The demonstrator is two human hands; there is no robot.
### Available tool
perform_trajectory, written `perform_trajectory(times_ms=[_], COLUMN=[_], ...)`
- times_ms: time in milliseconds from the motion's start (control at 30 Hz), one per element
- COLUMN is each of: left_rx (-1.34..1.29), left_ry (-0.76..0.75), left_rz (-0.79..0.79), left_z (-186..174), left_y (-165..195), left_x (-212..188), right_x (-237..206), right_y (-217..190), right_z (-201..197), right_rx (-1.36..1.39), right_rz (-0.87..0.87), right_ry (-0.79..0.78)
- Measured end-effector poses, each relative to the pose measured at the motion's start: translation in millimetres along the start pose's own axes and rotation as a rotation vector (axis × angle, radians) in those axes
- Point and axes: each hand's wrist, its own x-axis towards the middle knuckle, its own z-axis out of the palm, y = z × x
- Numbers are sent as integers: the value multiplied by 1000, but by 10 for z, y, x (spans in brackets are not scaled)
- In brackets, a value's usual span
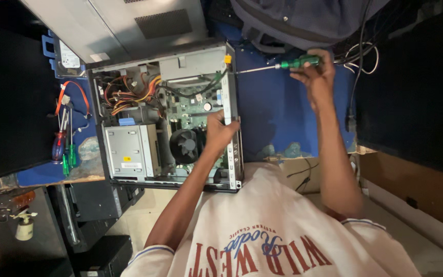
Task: The person uses a screwdriver to remove screws from the back of a desktop computer case, opens the side panel, and then manipulates internal components and cables. The person also uses a toothbrush to clean the CPU fan area.
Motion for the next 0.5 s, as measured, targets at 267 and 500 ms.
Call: perform_trajectory(times_ms=[267,500], left_rx=[235,345], left_ry=[-26,-4], left_rz=[74,113], left_z=[132,247], left_y=[-278,-362], left_x=[138,230], right_x=[106,162], right_y=[168,248], right_z=[-70,-81], right_rx=[66,33], right_rz=[81,134], right_ry=[19,53])
